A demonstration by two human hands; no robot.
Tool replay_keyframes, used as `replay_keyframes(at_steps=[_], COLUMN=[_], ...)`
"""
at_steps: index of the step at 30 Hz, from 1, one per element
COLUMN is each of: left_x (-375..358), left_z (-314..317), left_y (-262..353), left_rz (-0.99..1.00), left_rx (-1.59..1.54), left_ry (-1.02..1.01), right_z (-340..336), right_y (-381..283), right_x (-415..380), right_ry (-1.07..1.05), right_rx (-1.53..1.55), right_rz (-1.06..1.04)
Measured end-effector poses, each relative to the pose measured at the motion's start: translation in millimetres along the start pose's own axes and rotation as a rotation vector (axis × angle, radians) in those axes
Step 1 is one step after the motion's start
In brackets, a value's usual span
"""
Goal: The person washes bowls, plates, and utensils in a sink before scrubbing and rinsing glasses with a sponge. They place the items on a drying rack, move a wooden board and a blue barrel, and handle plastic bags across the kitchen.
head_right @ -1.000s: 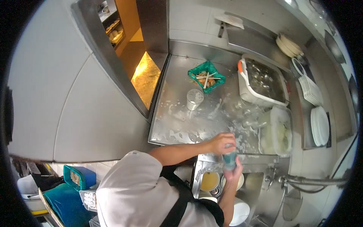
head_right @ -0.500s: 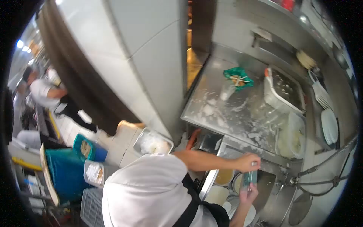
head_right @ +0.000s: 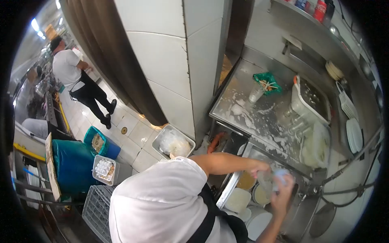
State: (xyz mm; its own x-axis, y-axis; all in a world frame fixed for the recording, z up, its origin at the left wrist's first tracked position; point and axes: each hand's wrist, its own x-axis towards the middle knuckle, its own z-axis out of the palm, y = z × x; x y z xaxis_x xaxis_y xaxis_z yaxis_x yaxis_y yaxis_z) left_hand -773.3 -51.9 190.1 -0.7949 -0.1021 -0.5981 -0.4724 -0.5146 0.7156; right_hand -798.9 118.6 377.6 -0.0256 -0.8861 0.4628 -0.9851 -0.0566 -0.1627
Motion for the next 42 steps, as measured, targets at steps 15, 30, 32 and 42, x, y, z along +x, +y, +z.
replay_keyframes(at_steps=[15, 30, 32, 42], left_x=[-49, 110, 127, 179], left_z=[-4, -204, -222, -240], left_y=[28, 141, 163, 153], left_rz=[1.076, 0.923, 0.908, 0.835], left_rx=[0.789, 0.379, 0.349, 0.371], left_ry=[-0.079, 0.781, 0.797, 1.084], right_z=[51, 153, 177, 192], right_y=[88, 295, 311, 360], right_x=[-8, 231, 243, 260], right_ry=[0.018, 0.283, 0.037, -0.531], right_rx=[0.892, -0.093, -0.261, -0.019], right_rz=[1.231, 0.528, 0.635, 0.946])
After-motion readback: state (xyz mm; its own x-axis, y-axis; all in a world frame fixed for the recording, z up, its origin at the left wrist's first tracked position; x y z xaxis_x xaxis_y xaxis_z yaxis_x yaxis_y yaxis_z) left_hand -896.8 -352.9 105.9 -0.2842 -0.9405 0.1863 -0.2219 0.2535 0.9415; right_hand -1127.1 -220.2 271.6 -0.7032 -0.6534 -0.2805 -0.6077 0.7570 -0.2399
